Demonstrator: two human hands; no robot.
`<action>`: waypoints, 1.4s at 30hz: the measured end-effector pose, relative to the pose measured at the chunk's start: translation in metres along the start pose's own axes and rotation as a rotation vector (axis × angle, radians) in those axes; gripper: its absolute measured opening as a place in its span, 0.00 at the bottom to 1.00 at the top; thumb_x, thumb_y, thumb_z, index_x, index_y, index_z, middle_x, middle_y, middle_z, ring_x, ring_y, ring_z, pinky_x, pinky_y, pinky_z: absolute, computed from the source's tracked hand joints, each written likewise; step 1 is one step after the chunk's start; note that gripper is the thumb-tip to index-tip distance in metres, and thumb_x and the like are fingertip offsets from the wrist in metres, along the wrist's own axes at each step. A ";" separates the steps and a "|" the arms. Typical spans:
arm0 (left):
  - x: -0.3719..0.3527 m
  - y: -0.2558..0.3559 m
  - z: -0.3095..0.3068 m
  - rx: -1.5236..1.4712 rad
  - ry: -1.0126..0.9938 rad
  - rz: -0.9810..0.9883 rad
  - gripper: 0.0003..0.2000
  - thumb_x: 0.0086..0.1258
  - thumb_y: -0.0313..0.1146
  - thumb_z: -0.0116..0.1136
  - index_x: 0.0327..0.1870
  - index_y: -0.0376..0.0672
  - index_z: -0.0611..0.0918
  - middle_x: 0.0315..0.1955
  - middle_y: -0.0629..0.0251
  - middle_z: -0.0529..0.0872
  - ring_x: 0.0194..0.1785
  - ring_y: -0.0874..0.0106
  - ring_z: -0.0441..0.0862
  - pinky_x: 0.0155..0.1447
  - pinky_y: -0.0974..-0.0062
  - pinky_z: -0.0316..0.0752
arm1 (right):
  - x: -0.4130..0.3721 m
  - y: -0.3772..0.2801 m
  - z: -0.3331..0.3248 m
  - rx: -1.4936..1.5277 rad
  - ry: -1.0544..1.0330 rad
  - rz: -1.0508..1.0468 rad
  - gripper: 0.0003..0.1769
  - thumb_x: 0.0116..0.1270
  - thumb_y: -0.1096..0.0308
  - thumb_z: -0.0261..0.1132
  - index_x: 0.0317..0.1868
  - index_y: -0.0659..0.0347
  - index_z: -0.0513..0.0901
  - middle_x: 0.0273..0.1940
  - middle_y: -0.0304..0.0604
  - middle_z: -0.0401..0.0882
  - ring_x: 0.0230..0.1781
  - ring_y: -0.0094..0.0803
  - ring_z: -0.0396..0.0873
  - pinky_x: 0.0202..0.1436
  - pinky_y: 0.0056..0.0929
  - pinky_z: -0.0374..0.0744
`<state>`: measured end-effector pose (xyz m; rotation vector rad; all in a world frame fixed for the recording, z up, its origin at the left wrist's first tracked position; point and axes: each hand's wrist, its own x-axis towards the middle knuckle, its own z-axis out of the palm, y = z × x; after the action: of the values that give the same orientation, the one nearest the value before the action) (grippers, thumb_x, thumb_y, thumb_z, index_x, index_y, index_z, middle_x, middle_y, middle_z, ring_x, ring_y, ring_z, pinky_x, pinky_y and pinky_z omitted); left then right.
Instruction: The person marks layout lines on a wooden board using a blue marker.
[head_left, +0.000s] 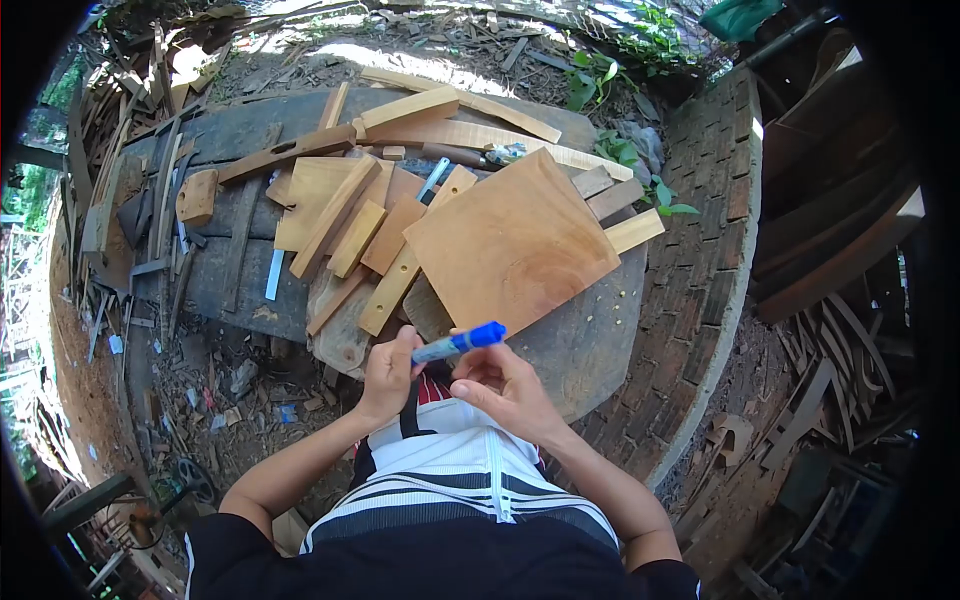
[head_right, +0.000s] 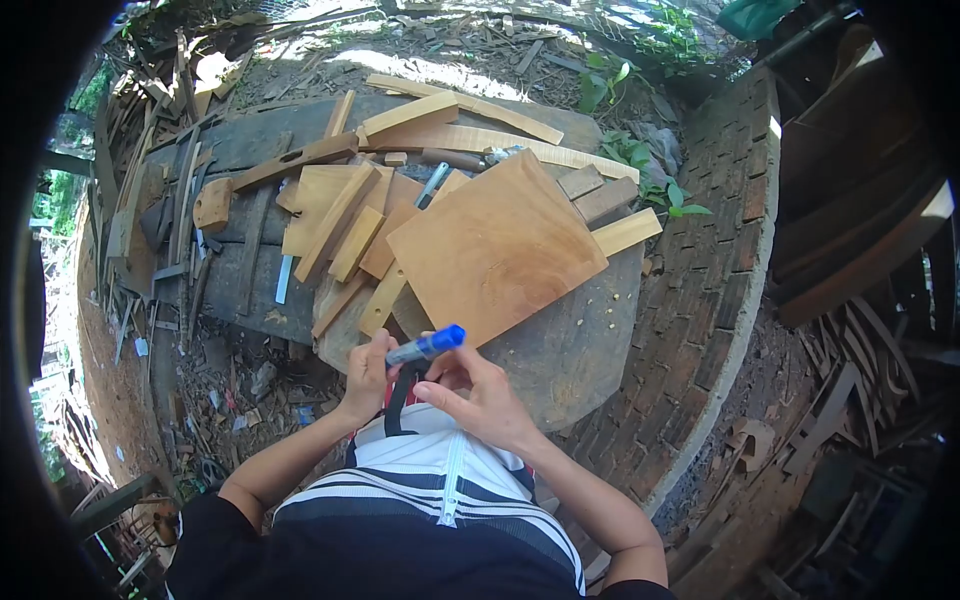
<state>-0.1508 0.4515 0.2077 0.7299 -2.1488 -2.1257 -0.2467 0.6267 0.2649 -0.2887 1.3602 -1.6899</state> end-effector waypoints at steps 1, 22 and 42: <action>0.000 -0.005 -0.006 -0.188 0.182 -0.165 0.26 0.83 0.53 0.38 0.26 0.42 0.72 0.16 0.76 0.68 0.17 0.83 0.64 0.21 0.80 0.58 | -0.002 0.005 -0.009 -0.084 0.210 -0.044 0.16 0.74 0.64 0.63 0.55 0.64 0.73 0.42 0.39 0.78 0.43 0.24 0.78 0.46 0.21 0.76; 0.091 -0.080 -0.095 0.337 0.281 0.113 0.17 0.75 0.35 0.55 0.62 0.40 0.76 0.50 0.65 0.80 0.48 0.75 0.78 0.53 0.76 0.74 | -0.015 -0.038 -0.086 0.445 0.587 -0.105 0.18 0.76 0.63 0.59 0.62 0.56 0.73 0.56 0.40 0.82 0.53 0.32 0.84 0.54 0.34 0.86; 0.106 -0.025 -0.012 0.523 0.073 0.531 0.19 0.64 0.26 0.63 0.58 0.38 0.80 0.51 0.49 0.84 0.54 0.52 0.82 0.58 0.64 0.77 | -0.143 0.070 -0.152 0.269 0.710 0.005 0.22 0.72 0.66 0.63 0.63 0.59 0.69 0.52 0.43 0.81 0.45 0.33 0.86 0.41 0.30 0.86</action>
<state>-0.2333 0.4048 0.1526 0.1933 -2.5128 -1.2796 -0.2339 0.8365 0.1989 0.5179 1.5828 -2.0388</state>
